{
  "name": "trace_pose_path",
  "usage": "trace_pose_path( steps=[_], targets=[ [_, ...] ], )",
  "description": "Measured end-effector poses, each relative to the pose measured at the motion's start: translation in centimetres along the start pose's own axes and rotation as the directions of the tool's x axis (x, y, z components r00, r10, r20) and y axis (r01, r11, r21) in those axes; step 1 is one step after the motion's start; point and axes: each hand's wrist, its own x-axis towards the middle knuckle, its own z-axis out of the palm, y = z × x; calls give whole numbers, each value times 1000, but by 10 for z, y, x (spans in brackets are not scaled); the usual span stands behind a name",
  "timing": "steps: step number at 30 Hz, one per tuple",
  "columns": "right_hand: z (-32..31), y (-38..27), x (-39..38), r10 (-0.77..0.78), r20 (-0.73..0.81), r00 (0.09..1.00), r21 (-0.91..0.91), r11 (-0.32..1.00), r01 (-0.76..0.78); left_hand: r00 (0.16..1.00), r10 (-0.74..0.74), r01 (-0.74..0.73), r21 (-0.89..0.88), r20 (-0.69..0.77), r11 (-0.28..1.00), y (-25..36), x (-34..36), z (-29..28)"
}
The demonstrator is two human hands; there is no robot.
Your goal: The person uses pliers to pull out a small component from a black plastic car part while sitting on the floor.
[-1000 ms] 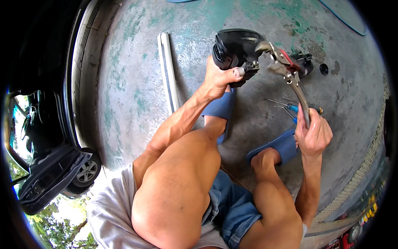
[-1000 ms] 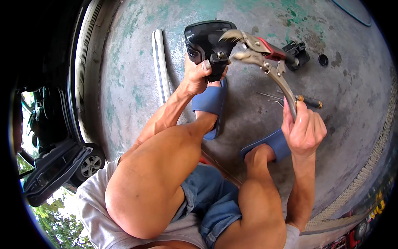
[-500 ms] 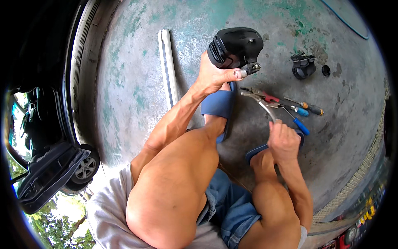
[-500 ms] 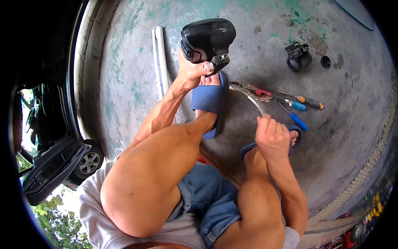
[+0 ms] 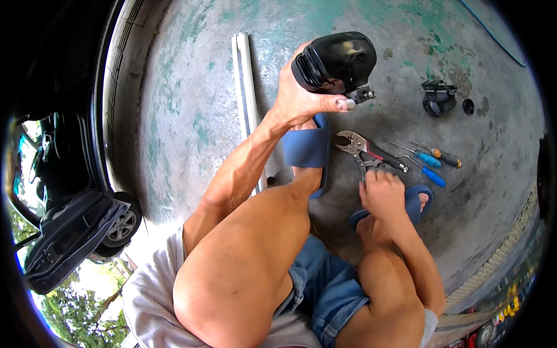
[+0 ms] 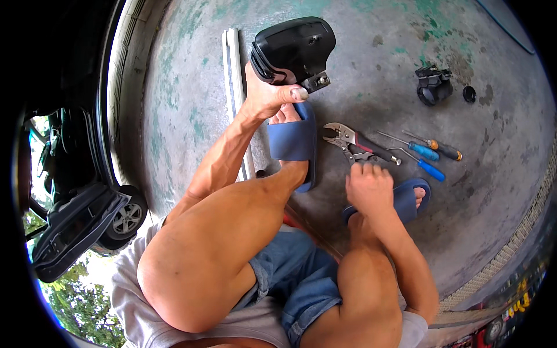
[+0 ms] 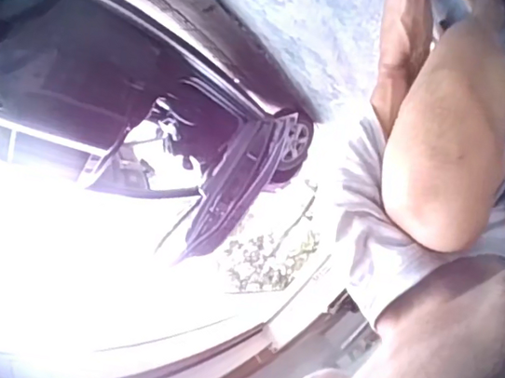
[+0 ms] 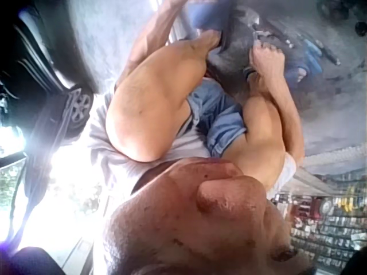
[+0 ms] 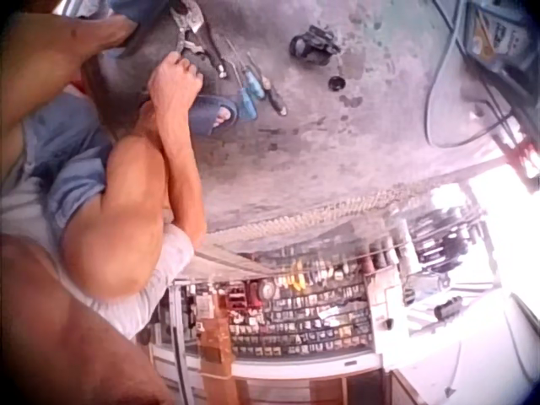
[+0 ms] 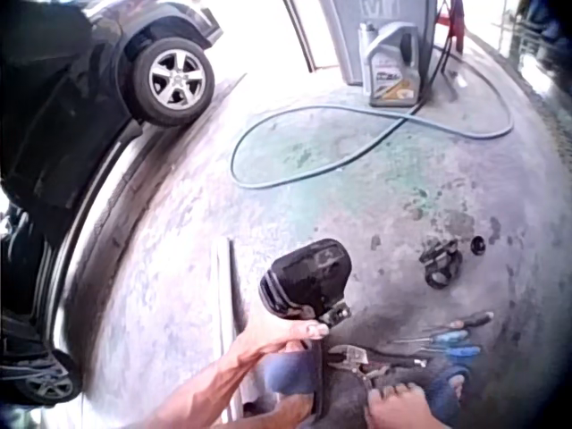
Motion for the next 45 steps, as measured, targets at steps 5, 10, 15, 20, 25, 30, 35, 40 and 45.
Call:
trace_pose_path(
  steps=[5,10,15,20,25,30,35,40,45],
  targets=[
    [-7,23,25,45,-210,977,-94,993,-66,998,-10,9,20,68,1000,-1,-1,-6],
    [14,28,38,131,-18,991,-98,986,-133,998,51,-50,-62,26,997,-8,-2,-9],
    [8,30,43,151,100,983,94,983,-161,997,79,-77,-92,13,993,-11,1,-4],
    [-10,31,44,134,259,957,521,815,-255,997,54,-40,-219,58,975,-7,1,3],
    [-41,52,-1,160,189,969,830,502,-245,993,7,31,-311,120,950,-29,11,-4],
    [-118,62,-61,-49,-173,984,976,-145,165,991,128,-104,-399,32,911,-4,16,23],
    [-96,47,-29,-495,-467,733,776,-627,72,988,151,-122,-414,39,902,-6,22,40],
    [-95,38,-20,-284,-462,840,599,-798,60,984,133,-83,-350,122,933,-5,36,54],
    [-136,66,-38,-204,-588,783,695,-623,359,977,155,-128,-175,147,976,4,49,58]
  ],
)
